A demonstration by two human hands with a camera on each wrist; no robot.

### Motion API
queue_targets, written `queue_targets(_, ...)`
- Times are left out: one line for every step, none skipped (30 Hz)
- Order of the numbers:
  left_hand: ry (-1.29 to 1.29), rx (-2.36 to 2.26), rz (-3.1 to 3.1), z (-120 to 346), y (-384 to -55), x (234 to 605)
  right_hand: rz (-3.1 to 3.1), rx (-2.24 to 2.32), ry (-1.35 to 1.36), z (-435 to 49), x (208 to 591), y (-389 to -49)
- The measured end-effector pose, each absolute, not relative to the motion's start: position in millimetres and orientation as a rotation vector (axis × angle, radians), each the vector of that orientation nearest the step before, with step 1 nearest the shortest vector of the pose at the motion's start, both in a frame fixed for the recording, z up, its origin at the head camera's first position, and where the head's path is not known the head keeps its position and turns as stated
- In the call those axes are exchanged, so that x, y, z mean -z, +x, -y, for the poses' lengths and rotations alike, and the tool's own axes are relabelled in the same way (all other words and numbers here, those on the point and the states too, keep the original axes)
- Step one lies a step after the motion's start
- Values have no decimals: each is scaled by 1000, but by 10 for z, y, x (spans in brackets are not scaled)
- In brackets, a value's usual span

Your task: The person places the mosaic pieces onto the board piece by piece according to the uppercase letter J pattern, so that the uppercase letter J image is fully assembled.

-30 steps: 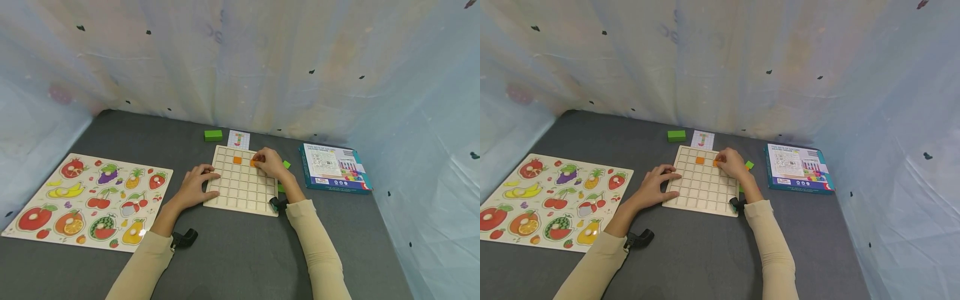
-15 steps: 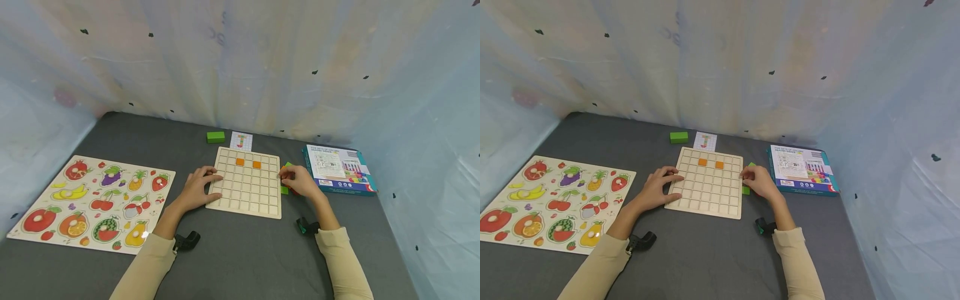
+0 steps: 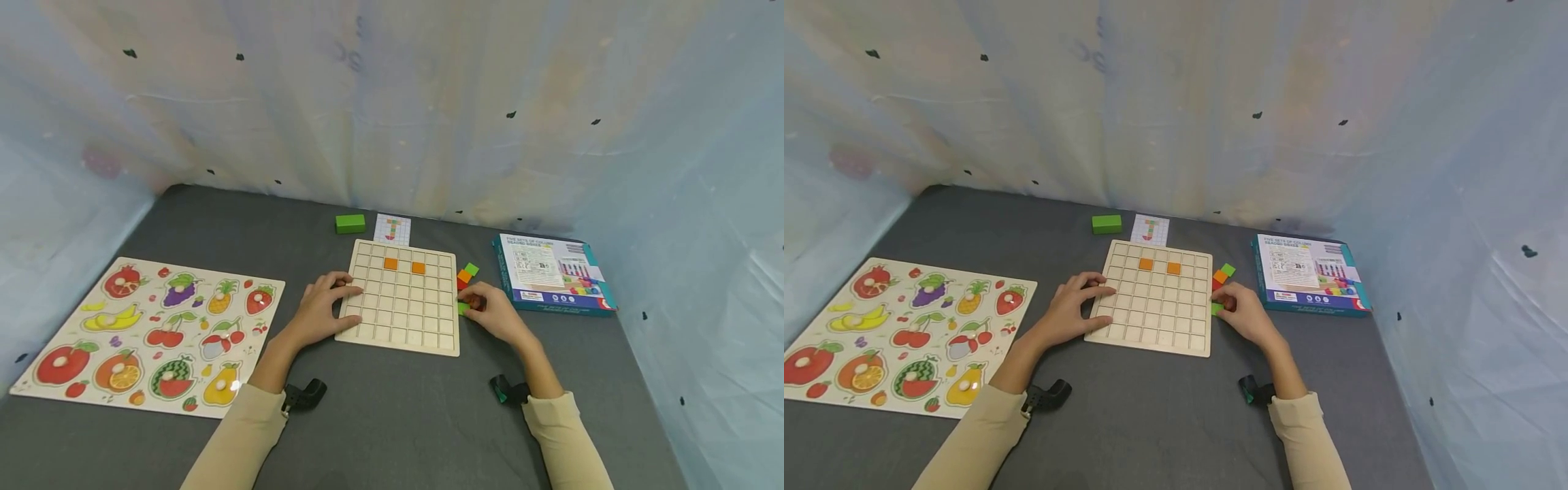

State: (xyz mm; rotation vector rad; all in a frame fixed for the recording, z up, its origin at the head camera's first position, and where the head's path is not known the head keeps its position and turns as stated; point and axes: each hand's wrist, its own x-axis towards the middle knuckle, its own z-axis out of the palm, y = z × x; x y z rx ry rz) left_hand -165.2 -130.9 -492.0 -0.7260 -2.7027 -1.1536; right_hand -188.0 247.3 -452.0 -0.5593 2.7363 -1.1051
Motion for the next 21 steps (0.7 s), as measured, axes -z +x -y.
queue_targets(-725,1157,2704,1307,-1651,4919,-2735,1101,-564,-2471,4518,-1875)
queue_targets(-726,1155,2704,1306,-1652,4921,-2735,1099,-564,-2468,4516,-1870)
queue_targets(-726,1156,2704,1306,-1654,4924,-2736,1095,-574,-2466,4513,-1866)
queue_targets(-726,1157,2705,1305,-1656,4926,-2738,1092,-583,-2464,4510,-1864)
queue_targets(-724,1158,2705,1305,-1658,4927,-2739,1089,-591,-2462,4507,-1860)
queue_targets(-724,1160,2706,1305,-1660,4928,-2740,1087,-600,-2462,4504,-1858)
queue_targets(-722,1160,2708,1306,-1662,4929,-2742,1084,-603,-2460,4501,-1857)
queue_targets(-721,1157,2711,1307,-1663,4930,-2744,1079,-608,-2461,4499,-1855)
queue_targets(-719,1158,2713,1308,-1665,4932,-2744,1074,-610,-2460,4497,-1854)
queue_targets(-718,1156,2715,1309,-1665,4933,-2744,1068,-605,-2460,4495,-1853)
queue_targets(-717,1156,2715,1310,-1665,4935,-2744,1063,-598,-2460,4492,-1851)
queue_targets(-718,1154,2716,1312,-1665,4937,-2745,1057,-588,-2459,4492,-1853)
queue_targets(-717,1154,2716,1313,-1664,4940,-2746,1052,-574,-2458,4491,-1854)
queue_targets(-716,1154,2718,1314,-1664,4943,-2747,1046,-572,-2458,4491,-1855)
queue_targets(-715,1154,2717,1316,-1664,4944,-2750,1042,-564,-2456,4491,-1855)
queue_targets(-716,1154,2715,1316,-1663,4945,-2753,1038,-551,-2454,4489,-1855)
queue_targets(-716,1156,2713,1316,-1663,4945,-2756,1034,-542,-2452,4489,-1854)
queue_targets(-717,1156,2712,1316,-1663,4945,-2759,1030,-535,-2448,4488,-1853)
queue_targets(-717,1157,2712,1317,-1663,4947,-2761,1028,-528,-2445,4486,-1851)
queue_targets(-718,1157,2711,1317,-1663,4947,-2765,1023,-528,-2443,4487,-1851)
queue_targets(-718,1158,2709,1317,-1664,4947,-2767,1019,-513,-2440,4486,-1848)
